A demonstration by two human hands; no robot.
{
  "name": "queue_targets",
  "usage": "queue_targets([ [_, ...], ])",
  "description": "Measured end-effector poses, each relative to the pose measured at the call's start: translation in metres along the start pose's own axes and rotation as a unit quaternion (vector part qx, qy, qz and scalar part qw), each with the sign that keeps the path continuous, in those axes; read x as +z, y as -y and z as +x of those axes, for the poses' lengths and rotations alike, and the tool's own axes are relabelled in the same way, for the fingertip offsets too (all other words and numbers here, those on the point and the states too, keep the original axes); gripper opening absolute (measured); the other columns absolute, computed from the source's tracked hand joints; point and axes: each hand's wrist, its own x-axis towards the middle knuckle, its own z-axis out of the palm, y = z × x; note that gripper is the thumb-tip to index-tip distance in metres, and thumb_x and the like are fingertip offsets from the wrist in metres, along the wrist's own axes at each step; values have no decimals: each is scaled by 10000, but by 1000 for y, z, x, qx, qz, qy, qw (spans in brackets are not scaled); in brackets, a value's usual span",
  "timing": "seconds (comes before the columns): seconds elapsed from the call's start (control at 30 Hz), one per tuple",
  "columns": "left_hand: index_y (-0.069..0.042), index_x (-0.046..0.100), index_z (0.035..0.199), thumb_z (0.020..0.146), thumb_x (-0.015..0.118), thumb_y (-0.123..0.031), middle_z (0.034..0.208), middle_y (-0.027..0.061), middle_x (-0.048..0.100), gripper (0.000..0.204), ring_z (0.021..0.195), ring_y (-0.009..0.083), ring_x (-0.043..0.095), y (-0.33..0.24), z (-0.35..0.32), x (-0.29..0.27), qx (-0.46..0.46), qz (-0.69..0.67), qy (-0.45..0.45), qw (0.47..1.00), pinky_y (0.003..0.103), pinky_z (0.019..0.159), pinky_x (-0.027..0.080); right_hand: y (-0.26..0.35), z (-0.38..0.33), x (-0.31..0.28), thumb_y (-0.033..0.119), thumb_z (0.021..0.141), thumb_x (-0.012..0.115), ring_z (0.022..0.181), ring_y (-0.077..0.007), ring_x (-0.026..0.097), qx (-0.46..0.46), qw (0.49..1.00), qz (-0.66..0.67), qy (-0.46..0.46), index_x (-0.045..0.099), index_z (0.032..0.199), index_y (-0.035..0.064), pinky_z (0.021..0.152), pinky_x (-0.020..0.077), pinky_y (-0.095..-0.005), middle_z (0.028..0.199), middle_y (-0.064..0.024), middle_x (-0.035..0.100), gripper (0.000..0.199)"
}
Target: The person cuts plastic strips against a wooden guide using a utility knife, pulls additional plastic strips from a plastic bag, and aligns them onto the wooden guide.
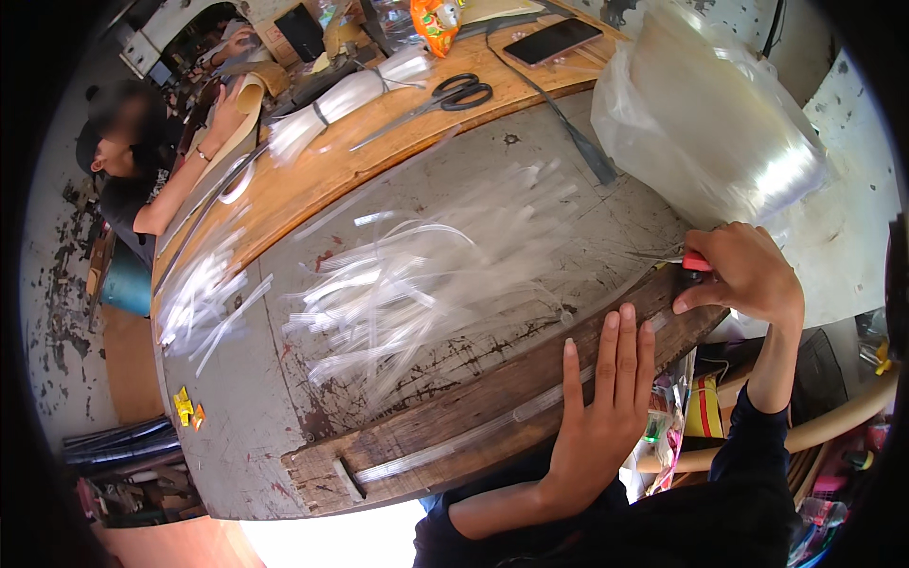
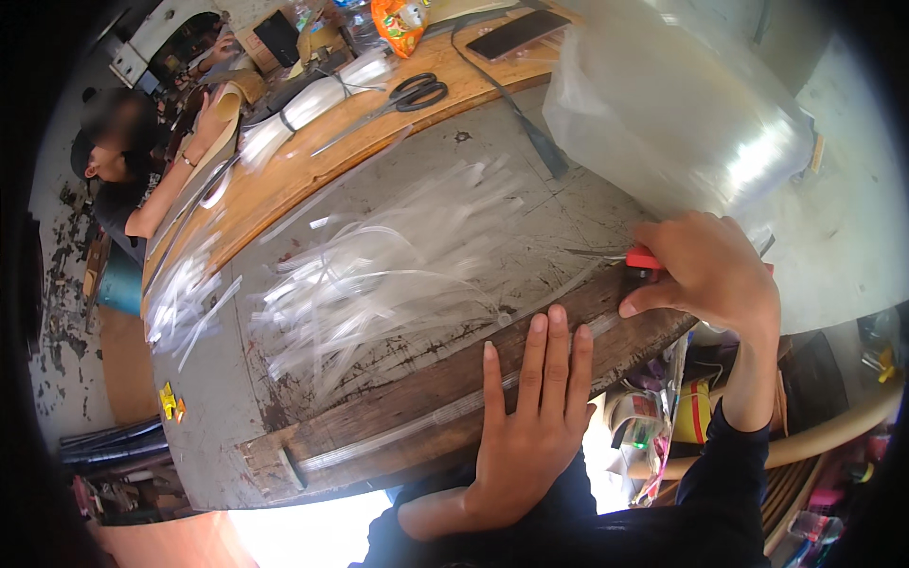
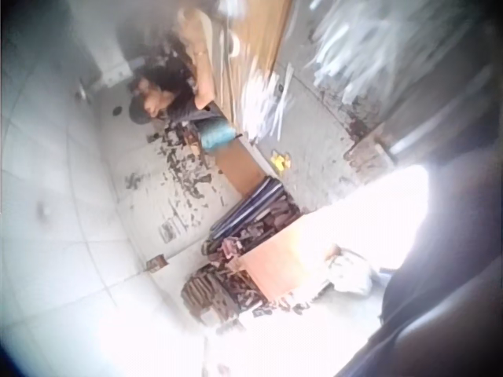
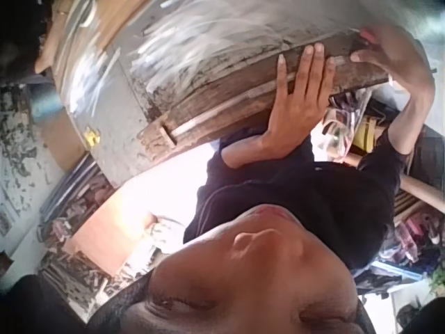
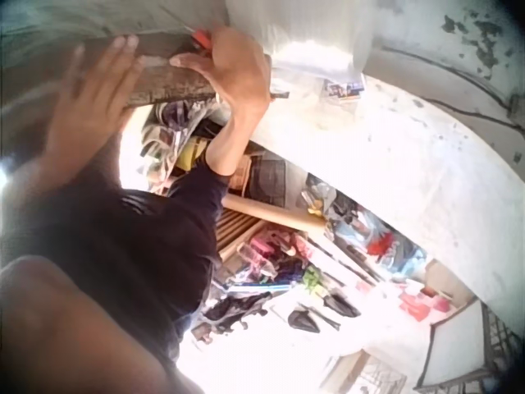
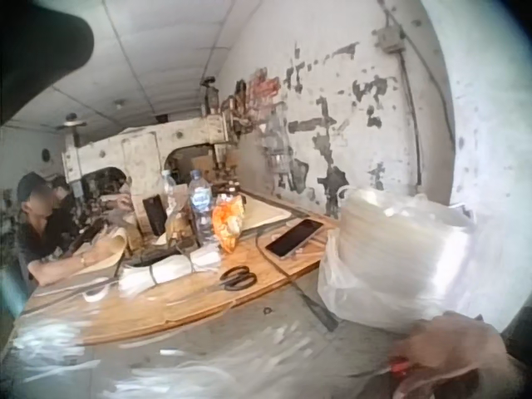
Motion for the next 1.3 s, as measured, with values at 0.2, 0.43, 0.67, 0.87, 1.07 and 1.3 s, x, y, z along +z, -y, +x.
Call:
queue_targets([
  [0.2, -56, 420, 1284, 761, 545, -347, 1329, 142, 409, 611, 1255, 227, 369, 16, -16, -15, -10, -64, 50, 997, 440, 1015, 294, -2, 1, -2, 379, 557, 753, 693, -305, 585, -5, 999, 35, 4, 530, 732, 23, 586, 404, -383, 610, -110, 571, 456],
  [0.43, -87, 456, 1262, 806, 500, -269, 1308, 92, 450, 493, 1230, 173, 405, 25, -27, -10, 8, -9, -10, 1000, 361, 1013, 307, 11, -12, 0, 225, 650, 726, 666, -310, 580, 56, 986, 137, -74, 494, 828, 16, 586, 407, -354, 661, -132, 529, 360],
  [0.67, -129, 537, 1166, 849, 490, -209, 1234, 39, 530, 330, 1154, 125, 485, 26, -27, -5, -27, -13, -61, 998, 304, 955, 365, 58, -63, 30, 207, 851, 564, 630, -391, 583, 114, 972, 171, -117, 372, 1086, 13, 558, 450, -447, 763, -218, 588, 361],
  [0.87, -166, 554, 1153, 845, 503, -222, 1226, 52, 536, 317, 1147, 134, 492, 24, -23, -4, -19, -27, -64, 997, 301, 946, 364, 78, -87, 48, 216, 859, 539, 552, -409, 568, 99, 977, 186, 36, 355, 998, -15, 463, 438, -464, 608, -212, 567, 326],
  [1.07, -178, 566, 1145, 849, 480, -231, 1223, 60, 537, 313, 1141, 140, 496, 24, -24, -4, -20, -35, -59, 997, 307, 953, 360, 82, -87, 46, 220, 863, 529, 536, -412, 567, 62, 979, 189, 32, 357, 975, -17, 459, 440, -467, 600, -213, 568, 313],
  [1.3, -180, 571, 1143, 851, 467, -209, 1201, 65, 553, 311, 1117, 142, 516, 27, -22, -4, -16, -50, -59, 997, 304, 941, 369, 85, -83, 42, 214, 861, 529, 541, -412, 570, 83, 977, 192, 43, 362, 965, -24, 455, 449, -457, 646, -233, 573, 309],
])
